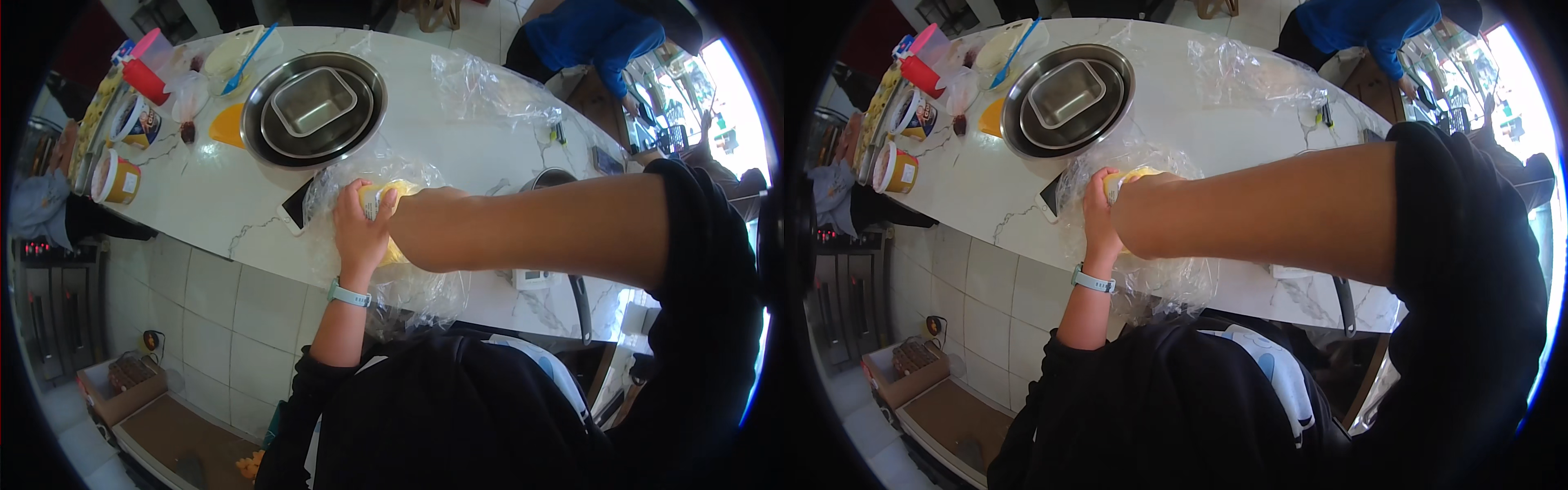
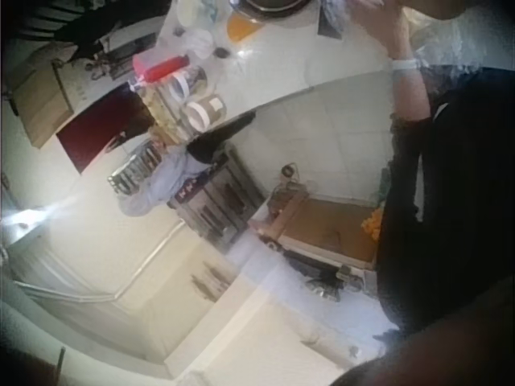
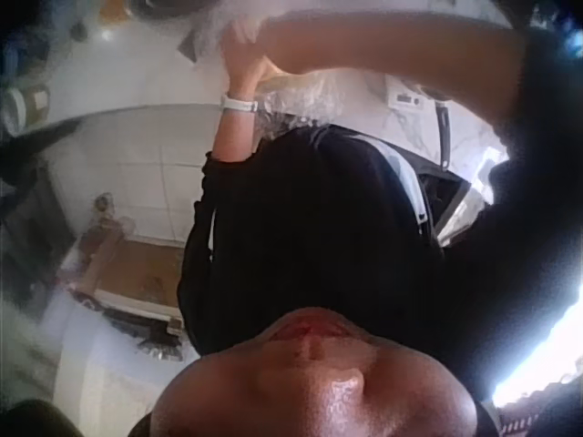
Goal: The person slices a block of butter from a plastic bag and places the pieces into a small pot.
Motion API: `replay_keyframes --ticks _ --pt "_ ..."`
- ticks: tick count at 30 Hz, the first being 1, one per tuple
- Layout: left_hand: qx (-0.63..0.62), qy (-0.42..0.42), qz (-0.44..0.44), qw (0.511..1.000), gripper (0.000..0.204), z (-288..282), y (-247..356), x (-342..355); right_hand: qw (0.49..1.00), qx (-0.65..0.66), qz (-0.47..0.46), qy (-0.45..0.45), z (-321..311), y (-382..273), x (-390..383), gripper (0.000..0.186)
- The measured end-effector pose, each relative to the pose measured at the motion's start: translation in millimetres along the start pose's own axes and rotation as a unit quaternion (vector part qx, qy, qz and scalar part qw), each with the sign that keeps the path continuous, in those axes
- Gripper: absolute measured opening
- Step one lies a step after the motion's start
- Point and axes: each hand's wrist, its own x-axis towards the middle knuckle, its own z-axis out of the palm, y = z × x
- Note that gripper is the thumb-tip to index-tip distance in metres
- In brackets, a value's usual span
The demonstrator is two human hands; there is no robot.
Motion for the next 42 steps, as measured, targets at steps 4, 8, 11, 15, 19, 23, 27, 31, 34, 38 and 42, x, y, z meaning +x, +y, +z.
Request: replay_keyframes --ticks 4,8,11,15,19,23,27,31,34,38,42 --pt "-0.042 -0.019 -0.023 0.999 0.049 -0.9 -2.3 2.0 0.996 0.073 0.045 0.025 19.9 -5.0 12.7 0.012" --pt "-0.048 -0.015 -0.015 0.999 0.047 -0.7 -0.6 1.2 0.991 0.115 0.060 0.019 39.1 -13.9 10.6 0.013" --pt "-0.059 -0.022 0.019 0.998 0.045 -1.5 -4.0 2.6 0.985 0.108 0.108 0.085 78.4 -20.9 15.3 0.018" --pt "-0.068 -0.039 0.001 0.997 0.044 -4.3 -7.7 3.5 0.945 0.048 0.142 0.291 146.6 -38.2 28.5 0.028" --pt "-0.063 -0.073 -0.007 0.995 0.045 -7.8 -6.5 5.0 0.904 0.053 0.178 0.385 174.8 -51.1 35.3 0.028" --pt "-0.068 -0.088 0.007 0.994 0.046 -8.8 -7.2 8.8 0.867 0.121 0.171 0.451 203.0 -50.1 48.6 0.030" --pt "-0.084 -0.116 -0.008 0.990 0.047 -11.3 -19.0 13.8 0.837 0.239 0.157 0.467 212.5 -45.3 54.3 0.029" --pt "-0.112 -0.176 -0.004 0.978 0.048 -18.5 -28.8 18.8 0.832 0.353 0.103 0.416 203.0 -10.4 39.5 0.029" --pt "-0.110 -0.197 0.000 0.974 0.049 -21.3 -36.1 21.2 0.840 0.391 0.061 0.372 192.9 15.9 28.3 0.030" --pt "-0.157 -0.227 -0.010 0.961 0.049 -25.0 -31.1 26.6 0.791 0.530 0.017 0.304 215.2 45.8 36.2 0.034" --pt "-0.285 -0.299 -0.100 0.905 0.048 -37.8 -18.1 29.0 0.693 0.715 0.032 0.087 207.1 72.0 11.8 0.040"
